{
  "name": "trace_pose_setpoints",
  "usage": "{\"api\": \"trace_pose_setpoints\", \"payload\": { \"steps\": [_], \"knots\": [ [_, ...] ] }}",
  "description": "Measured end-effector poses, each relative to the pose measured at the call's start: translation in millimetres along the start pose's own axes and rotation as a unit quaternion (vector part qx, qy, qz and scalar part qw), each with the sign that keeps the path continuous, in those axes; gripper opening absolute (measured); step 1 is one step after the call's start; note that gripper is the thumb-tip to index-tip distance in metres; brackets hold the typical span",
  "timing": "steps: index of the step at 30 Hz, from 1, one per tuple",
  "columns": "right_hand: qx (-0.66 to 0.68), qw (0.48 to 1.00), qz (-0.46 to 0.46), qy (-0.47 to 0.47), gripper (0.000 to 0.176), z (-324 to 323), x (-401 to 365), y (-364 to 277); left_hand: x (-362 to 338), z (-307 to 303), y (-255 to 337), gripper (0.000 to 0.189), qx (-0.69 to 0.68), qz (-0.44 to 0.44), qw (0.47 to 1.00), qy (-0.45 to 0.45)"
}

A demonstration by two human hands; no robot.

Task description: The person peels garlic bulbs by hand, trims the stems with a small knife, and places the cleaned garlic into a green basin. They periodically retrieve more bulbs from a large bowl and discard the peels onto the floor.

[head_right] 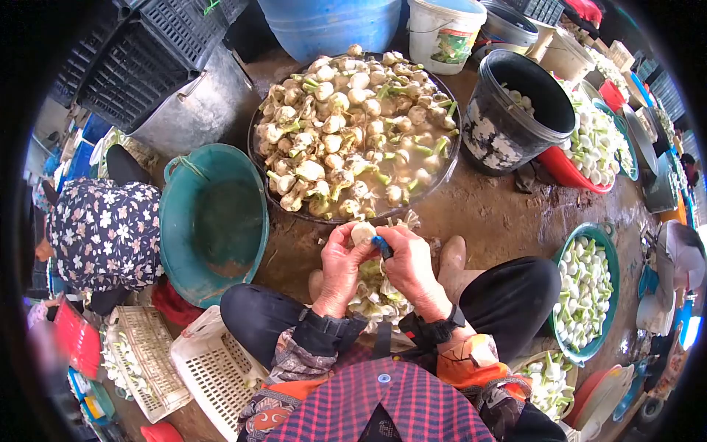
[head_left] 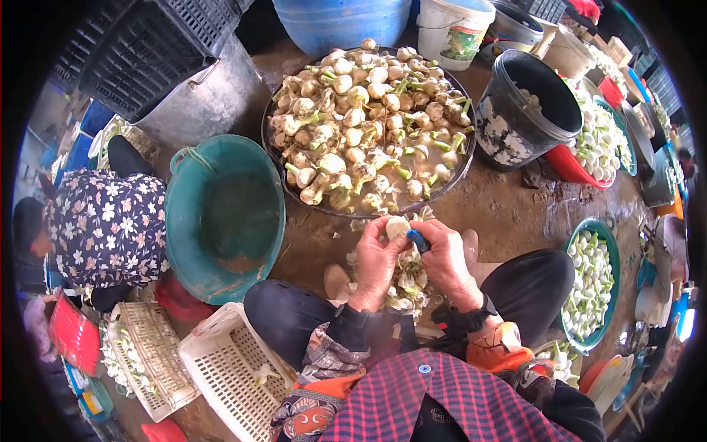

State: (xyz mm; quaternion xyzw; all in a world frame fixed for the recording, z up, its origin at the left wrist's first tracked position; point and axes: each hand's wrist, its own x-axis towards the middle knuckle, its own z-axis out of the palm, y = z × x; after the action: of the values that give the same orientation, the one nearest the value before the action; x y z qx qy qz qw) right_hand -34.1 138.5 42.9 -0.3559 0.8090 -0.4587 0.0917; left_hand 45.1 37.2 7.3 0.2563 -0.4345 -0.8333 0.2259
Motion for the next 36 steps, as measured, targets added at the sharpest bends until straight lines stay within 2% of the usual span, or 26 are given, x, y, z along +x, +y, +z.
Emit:
{"api": "trace_pose_setpoints", "payload": {
  "steps": [4,6,9,10,12,13,15,17,18,21,22,25,27,28,32,35,36],
  "knots": [
    [-0.082,0.996,-0.021,-0.008,0.021,2.6,-0.9,0.1,-0.4,-3.3,-3.6,0.033,0.053,0.045,0.998,-0.011],
    [-0.142,0.989,-0.036,-0.016,0.014,4.0,1.5,-1.5,1.3,-6.2,-4.4,0.035,0.05,0.032,0.998,-0.017],
    [-0.195,0.979,-0.053,-0.01,0.017,10.8,3.9,3.6,3.5,-12.9,-7.8,0.036,0.035,0.001,0.999,-0.025],
    [-0.189,0.981,-0.033,-0.006,0.018,11.7,4.8,5.8,3.8,-13.3,-5.5,0.036,0.028,-0.011,0.999,-0.028],
    [-0.175,0.984,0.008,-0.002,0.021,12.2,5.3,13.1,1.4,-15.9,1.4,0.035,-0.074,-0.075,0.992,-0.064],
    [-0.153,0.984,0.094,-0.002,0.015,13.5,7.8,23.9,0.0,-17.3,5.2,0.035,-0.125,-0.106,0.983,-0.081],
    [-0.195,0.958,0.208,-0.023,0.013,10.2,12.6,58.9,4.3,-26.8,-0.7,0.039,-0.216,-0.093,0.965,-0.117],
    [-0.291,0.916,0.22,-0.168,0.016,12.9,-2.7,110.8,7.0,-30.8,-1.3,0.041,-0.337,-0.087,0.927,-0.143],
    [-0.336,0.883,0.224,-0.239,0.018,14.6,-6.6,124.1,8.0,-31.1,1.7,0.043,-0.313,-0.09,0.935,-0.142],
    [-0.18,0.957,0.162,-0.161,0.024,-18.4,10.0,64.2,9.1,-27.6,5.0,0.041,-0.249,-0.098,0.959,-0.09],
    [-0.019,0.984,0.148,-0.099,0.024,-23.7,15.9,55.1,10.0,-27.3,4.1,0.041,-0.234,-0.106,0.963,-0.08],
    [0.103,0.991,-0.01,-0.089,0.029,-22.3,19.2,27.5,10.3,-20.9,1.7,0.04,-0.236,-0.122,0.961,-0.079],
    [-0.077,0.984,-0.144,-0.067,0.038,-8.5,13.8,20.5,12.6,-18.2,-0.9,0.041,-0.149,-0.119,0.978,-0.084],
    [-0.118,0.977,-0.173,-0.039,0.043,-2.7,11.5,19.5,11.7,-17.0,0.2,0.042,-0.125,-0.116,0.982,-0.081],
    [-0.109,0.985,-0.124,-0.045,0.037,2.5,7.8,13.3,8.7,-18.2,7.2,0.044,-0.096,-0.124,0.983,-0.099],
    [-0.04,0.996,0.059,-0.058,0.026,8.6,5.5,14.4,9.8,-17.8,11.2,0.049,-0.111,-0.127,0.974,-0.152],
    [0.084,0.984,0.135,-0.077,0.017,8.6,7.8,23.6,8.6,-16.7,13.2,0.05,-0.127,-0.138,0.97,-0.152]
  ]
}}
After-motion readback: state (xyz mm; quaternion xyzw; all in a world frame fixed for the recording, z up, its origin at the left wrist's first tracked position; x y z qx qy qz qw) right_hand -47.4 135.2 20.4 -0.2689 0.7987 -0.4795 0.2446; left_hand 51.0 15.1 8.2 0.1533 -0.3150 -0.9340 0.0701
